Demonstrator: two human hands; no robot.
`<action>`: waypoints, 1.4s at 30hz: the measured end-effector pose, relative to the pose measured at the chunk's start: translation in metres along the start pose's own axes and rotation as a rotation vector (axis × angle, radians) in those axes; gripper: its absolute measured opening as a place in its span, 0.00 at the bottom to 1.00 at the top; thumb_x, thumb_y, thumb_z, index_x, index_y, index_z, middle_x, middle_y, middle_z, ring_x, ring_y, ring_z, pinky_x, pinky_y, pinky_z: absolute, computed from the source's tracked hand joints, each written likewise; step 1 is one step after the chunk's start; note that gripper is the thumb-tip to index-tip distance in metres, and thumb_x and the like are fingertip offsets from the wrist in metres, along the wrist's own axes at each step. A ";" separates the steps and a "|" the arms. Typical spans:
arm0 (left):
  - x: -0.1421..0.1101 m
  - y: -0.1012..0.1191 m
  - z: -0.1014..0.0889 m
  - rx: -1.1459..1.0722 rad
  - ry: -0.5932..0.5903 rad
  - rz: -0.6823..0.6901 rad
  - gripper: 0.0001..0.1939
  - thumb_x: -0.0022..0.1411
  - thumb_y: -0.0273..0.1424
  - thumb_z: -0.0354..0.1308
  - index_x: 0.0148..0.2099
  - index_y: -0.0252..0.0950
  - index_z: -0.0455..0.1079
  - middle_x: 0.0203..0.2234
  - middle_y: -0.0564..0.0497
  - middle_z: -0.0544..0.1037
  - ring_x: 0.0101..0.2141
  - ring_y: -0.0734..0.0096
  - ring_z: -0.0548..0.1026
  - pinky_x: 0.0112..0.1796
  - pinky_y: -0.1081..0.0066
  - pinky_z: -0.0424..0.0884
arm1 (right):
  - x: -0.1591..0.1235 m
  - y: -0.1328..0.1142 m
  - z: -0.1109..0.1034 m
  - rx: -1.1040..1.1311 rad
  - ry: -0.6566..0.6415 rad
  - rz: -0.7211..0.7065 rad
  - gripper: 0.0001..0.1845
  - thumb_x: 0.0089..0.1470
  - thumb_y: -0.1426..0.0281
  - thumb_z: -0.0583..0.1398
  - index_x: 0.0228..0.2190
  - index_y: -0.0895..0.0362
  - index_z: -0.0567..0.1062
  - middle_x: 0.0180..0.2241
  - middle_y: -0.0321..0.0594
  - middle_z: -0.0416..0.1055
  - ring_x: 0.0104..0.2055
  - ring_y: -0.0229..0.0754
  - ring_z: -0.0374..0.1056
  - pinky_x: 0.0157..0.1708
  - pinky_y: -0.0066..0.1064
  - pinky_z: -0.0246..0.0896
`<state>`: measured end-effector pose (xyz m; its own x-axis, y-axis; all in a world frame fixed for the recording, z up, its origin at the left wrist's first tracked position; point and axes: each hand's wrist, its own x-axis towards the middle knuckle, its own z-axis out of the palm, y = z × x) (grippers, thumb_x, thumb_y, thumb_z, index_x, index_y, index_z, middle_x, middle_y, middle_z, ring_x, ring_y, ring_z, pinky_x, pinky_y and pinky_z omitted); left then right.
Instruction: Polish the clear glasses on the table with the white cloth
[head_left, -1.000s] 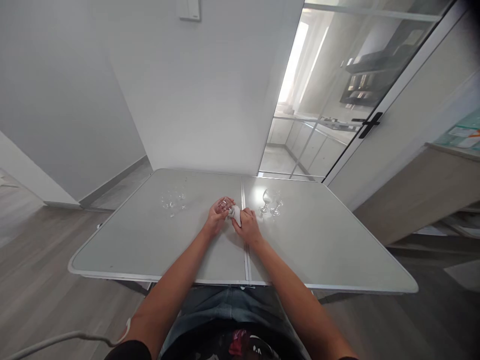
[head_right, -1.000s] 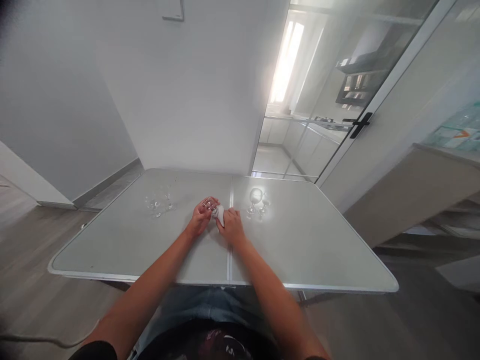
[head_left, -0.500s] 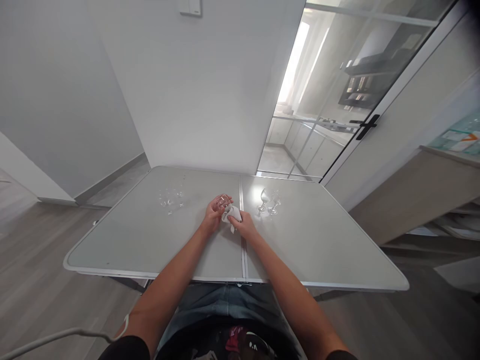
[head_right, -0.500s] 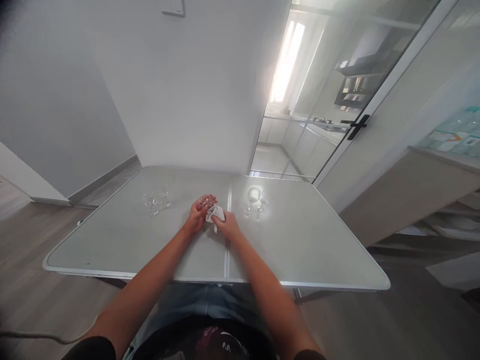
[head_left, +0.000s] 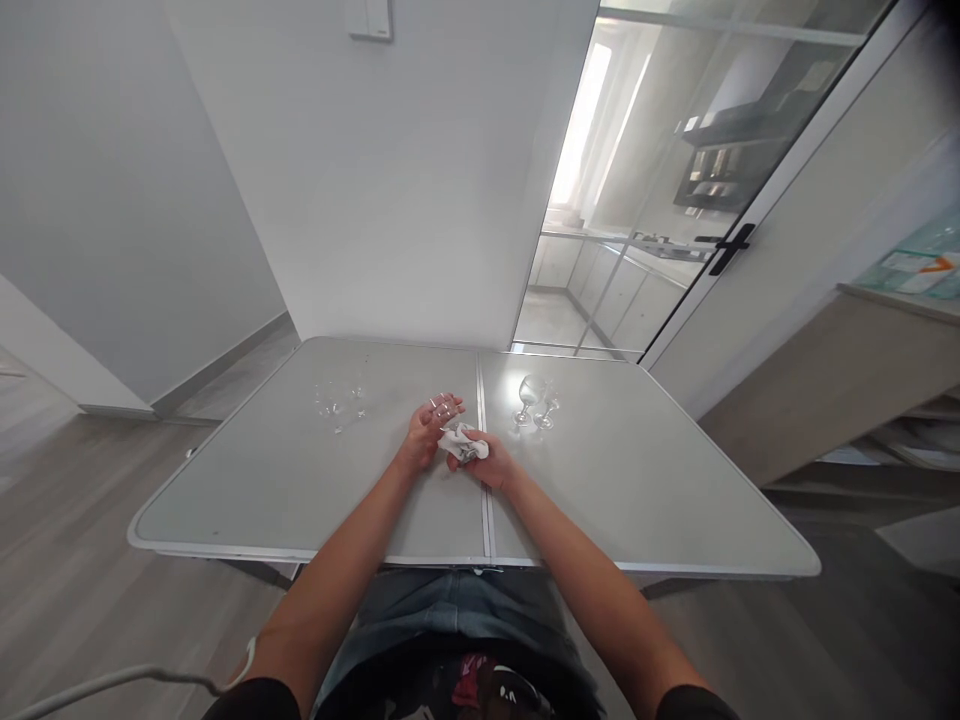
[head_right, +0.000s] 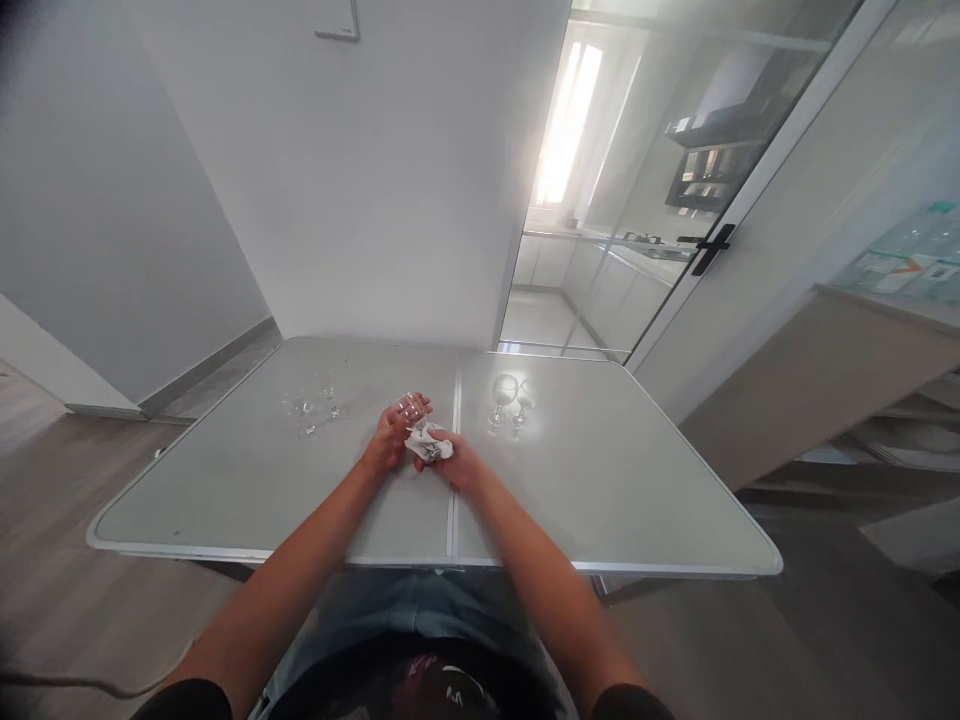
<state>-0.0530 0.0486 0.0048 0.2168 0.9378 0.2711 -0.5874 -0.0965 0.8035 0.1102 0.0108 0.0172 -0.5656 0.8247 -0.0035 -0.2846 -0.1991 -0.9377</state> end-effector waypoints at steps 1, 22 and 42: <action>0.000 0.000 0.001 0.001 -0.005 0.000 0.40 0.45 0.47 0.74 0.57 0.32 0.72 0.56 0.33 0.75 0.52 0.47 0.76 0.52 0.57 0.71 | -0.001 0.000 -0.001 0.017 -0.013 0.004 0.21 0.55 0.53 0.54 0.37 0.57 0.74 0.31 0.42 0.71 0.29 0.44 0.68 0.34 0.38 0.64; 0.002 -0.001 0.000 0.018 0.004 0.020 0.37 0.47 0.47 0.73 0.55 0.34 0.73 0.54 0.36 0.76 0.50 0.51 0.77 0.49 0.60 0.73 | -0.004 -0.008 -0.002 0.008 0.003 0.063 0.19 0.52 0.52 0.58 0.34 0.56 0.71 0.26 0.39 0.68 0.29 0.43 0.66 0.32 0.36 0.64; 0.010 -0.009 0.002 0.090 0.144 0.035 0.34 0.46 0.42 0.75 0.53 0.35 0.71 0.52 0.36 0.77 0.48 0.54 0.79 0.50 0.58 0.72 | 0.003 0.000 0.002 -0.590 0.361 -0.112 0.12 0.54 0.58 0.59 0.31 0.55 0.69 0.28 0.39 0.69 0.32 0.43 0.65 0.35 0.35 0.62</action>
<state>-0.0446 0.0580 0.0013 0.0795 0.9708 0.2265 -0.5191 -0.1536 0.8408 0.1069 0.0124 0.0182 -0.2361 0.9680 0.0851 0.1993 0.1340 -0.9707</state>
